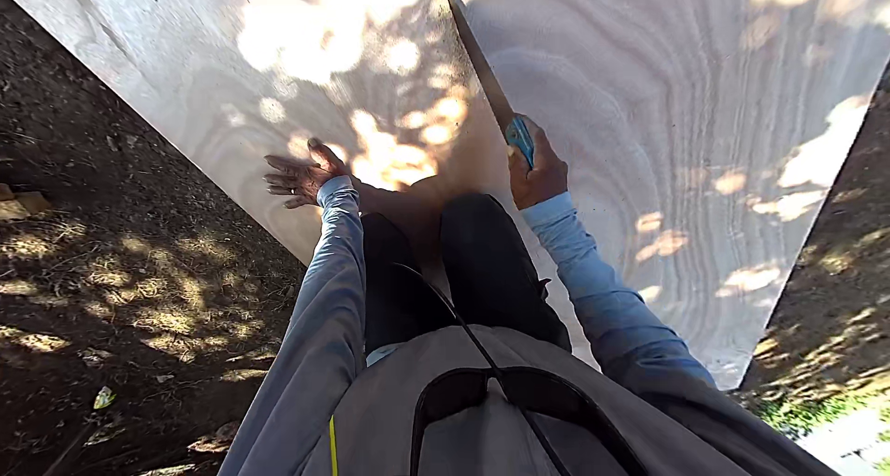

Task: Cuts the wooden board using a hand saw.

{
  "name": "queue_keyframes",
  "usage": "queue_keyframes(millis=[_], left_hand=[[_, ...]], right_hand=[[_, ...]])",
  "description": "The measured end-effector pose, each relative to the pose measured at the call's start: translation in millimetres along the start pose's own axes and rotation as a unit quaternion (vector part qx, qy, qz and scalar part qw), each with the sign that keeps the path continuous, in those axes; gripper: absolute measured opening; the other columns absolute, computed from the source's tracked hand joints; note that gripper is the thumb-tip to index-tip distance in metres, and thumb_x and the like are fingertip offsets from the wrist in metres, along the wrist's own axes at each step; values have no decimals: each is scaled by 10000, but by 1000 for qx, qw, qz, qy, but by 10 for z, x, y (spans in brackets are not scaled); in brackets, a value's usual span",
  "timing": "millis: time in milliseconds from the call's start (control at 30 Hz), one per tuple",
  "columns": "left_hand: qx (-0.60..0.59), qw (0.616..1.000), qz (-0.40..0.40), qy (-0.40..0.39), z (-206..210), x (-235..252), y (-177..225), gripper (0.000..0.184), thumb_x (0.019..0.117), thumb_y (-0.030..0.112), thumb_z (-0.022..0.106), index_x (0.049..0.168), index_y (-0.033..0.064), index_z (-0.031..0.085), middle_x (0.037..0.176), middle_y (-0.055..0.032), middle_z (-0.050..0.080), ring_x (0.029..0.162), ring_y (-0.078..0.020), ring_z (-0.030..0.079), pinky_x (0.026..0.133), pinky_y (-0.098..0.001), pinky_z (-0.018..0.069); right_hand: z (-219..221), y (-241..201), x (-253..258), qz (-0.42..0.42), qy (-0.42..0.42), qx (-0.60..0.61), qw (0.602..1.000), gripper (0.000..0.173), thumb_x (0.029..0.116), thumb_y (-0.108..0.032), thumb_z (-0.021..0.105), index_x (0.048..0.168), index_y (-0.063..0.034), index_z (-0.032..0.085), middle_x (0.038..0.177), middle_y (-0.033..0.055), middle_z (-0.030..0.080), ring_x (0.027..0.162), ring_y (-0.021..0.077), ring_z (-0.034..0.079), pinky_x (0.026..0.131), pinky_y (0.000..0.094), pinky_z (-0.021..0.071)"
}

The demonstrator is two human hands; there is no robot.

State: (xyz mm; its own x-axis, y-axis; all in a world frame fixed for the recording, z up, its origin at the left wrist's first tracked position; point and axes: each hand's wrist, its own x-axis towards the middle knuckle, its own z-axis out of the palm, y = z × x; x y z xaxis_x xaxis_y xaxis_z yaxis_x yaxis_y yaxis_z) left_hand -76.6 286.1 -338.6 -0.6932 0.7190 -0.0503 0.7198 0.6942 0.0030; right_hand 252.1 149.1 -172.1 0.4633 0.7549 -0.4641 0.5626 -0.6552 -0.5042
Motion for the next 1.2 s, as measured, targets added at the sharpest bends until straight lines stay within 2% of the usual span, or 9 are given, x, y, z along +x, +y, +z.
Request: queue_keyframes(millis=[167,300,467,567,700,800,933,1067,1200], left_hand=[[8,1000,8,-2,9,-23,-23,991,879,856,263,1660,265,115,1702,-154,181,1573,-370,140,1165,-737,121],[-5,1000,1,-2,18,-18,11,1004,867,859,299,1659,267,125,1705,-149,175,1577,-362,131,1167,-737,107],[-4,1000,-3,-5,21,3,88,995,874,852,271,1660,264,105,1708,-145,164,1580,-361,117,1163,-751,94],[-2,1000,-4,0,-37,-30,26,1005,863,870,275,1659,274,126,1703,-147,185,1576,-364,136,1164,-747,107],[8,1000,1,0,-3,-30,-6,1014,863,874,256,1660,262,119,1702,-149,185,1576,-362,135,1167,-741,114],[9,1000,5,-1,-11,-18,-1,1007,875,860,262,1660,247,118,1701,-160,179,1574,-367,139,1168,-734,120],[-2,1000,4,-5,-1,-22,27,1001,876,857,261,1660,253,112,1703,-154,174,1578,-355,128,1169,-737,106],[6,1000,1,-1,-22,0,40,1003,866,866,252,1659,267,118,1698,-152,195,1575,-357,145,1165,-740,114],[-1,1000,5,-3,-35,-37,-24,1013,861,874,259,1659,265,122,1698,-153,198,1574,-363,147,1158,-755,107]], right_hand=[[-274,441,-964,42,-4,-3,999,490,1066,-335,523,1544,-236,481,919,151,738,665,293,707,626,551,595],[9,-2,7,16,11,-17,1000,475,1055,-244,518,1523,-163,506,1085,207,744,822,391,739,724,599,580],[166,-512,1086,-10,-19,-8,1000,507,1071,-241,490,1575,-256,430,1282,152,704,1050,369,722,897,585,551],[36,-406,613,3,-27,-14,1000,527,1071,-256,483,1591,-288,406,1227,159,721,966,372,734,829,599,564],[-68,363,-540,13,2,-8,1000,490,1083,-346,497,1563,-263,439,927,171,729,668,337,702,596,583,574],[-254,542,-990,34,-7,-4,999,489,1069,-345,518,1543,-233,480,903,148,739,655,289,711,616,545,602],[-32,70,-124,-1,10,-22,1000,463,1054,-239,523,1510,-159,519,1067,200,748,790,387,738,687,603,580],[265,-424,949,-4,-10,-12,1000,514,1059,-232,486,1571,-252,439,1265,148,713,1011,351,735,864,565,569],[84,-445,652,10,-27,-8,1000,516,1079,-275,478,1589,-294,407,1244,144,717,984,356,734,849,588,566]])
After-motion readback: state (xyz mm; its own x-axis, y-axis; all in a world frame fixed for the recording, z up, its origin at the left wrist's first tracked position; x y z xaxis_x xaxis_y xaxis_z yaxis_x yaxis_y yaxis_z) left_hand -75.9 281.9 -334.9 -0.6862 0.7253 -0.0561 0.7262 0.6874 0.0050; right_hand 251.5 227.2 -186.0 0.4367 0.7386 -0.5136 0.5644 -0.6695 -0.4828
